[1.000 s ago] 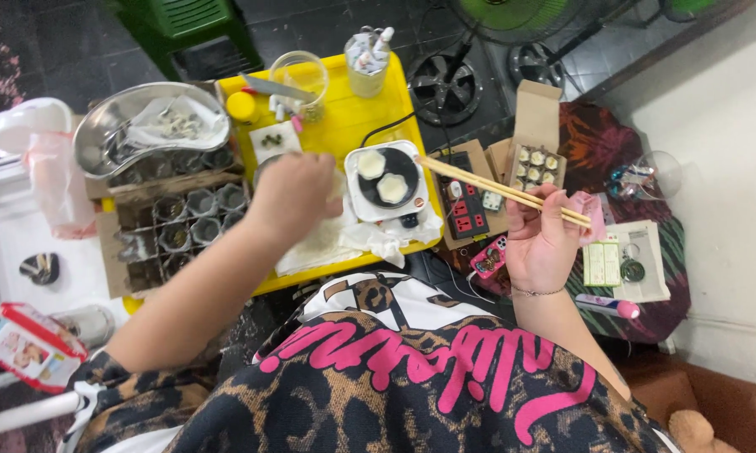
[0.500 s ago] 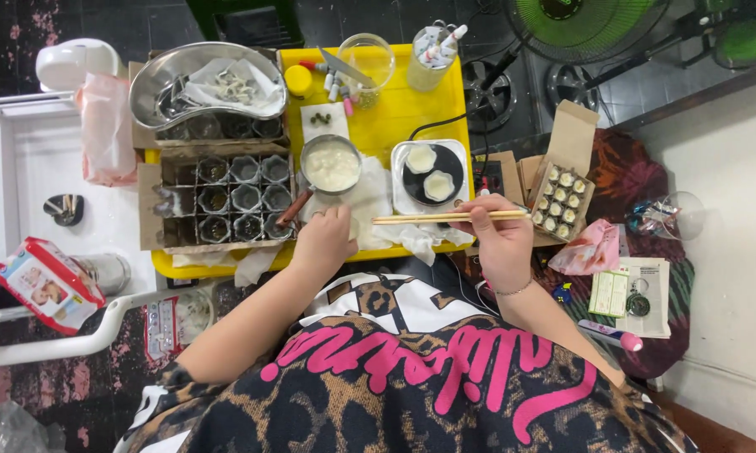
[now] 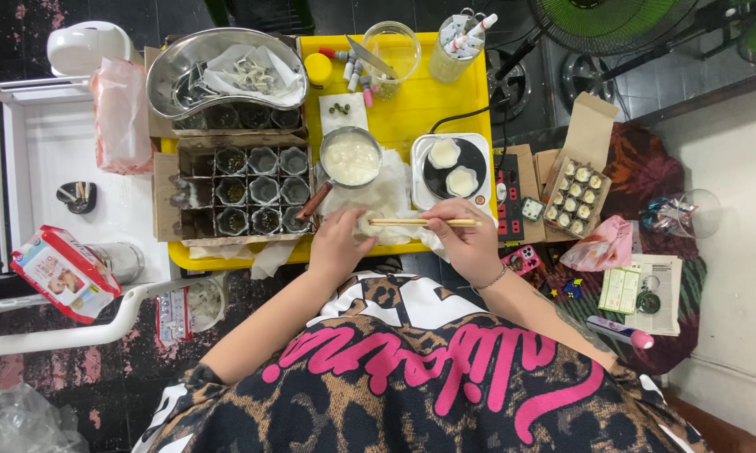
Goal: Filling glass jars with melted wax and positioning components using chopsticks in a studio setting.
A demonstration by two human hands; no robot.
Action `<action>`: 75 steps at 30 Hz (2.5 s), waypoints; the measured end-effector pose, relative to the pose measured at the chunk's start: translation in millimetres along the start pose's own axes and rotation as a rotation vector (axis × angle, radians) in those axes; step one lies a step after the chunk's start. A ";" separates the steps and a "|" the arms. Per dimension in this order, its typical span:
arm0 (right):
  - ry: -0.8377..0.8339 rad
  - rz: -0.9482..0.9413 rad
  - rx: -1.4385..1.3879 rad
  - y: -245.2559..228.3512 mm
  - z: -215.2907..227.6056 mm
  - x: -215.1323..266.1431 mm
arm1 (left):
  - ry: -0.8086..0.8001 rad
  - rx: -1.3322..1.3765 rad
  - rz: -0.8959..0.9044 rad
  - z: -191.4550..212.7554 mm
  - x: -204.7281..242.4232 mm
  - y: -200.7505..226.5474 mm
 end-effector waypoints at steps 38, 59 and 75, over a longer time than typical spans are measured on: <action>-0.224 0.059 0.267 -34.2 -37.0 -29.7 | -0.012 0.126 0.004 1.2 0.4 -4.0; -0.360 0.196 0.353 -39.5 -63.9 -37.8 | -0.029 0.111 0.046 -6.7 -2.3 -9.8; -0.394 -0.038 0.224 -9.3 -43.7 -76.3 | -0.048 0.080 0.002 -12.2 -3.9 -13.9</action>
Point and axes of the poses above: each hand's wrist, its own x-axis away from the middle knuckle, its own z-axis out of the back of the hand, y = z × x, the point moved 6 cm from there along -x, towards the middle knuckle, and after that the axes turned 14 degrees about z, right-handed, at the moved point
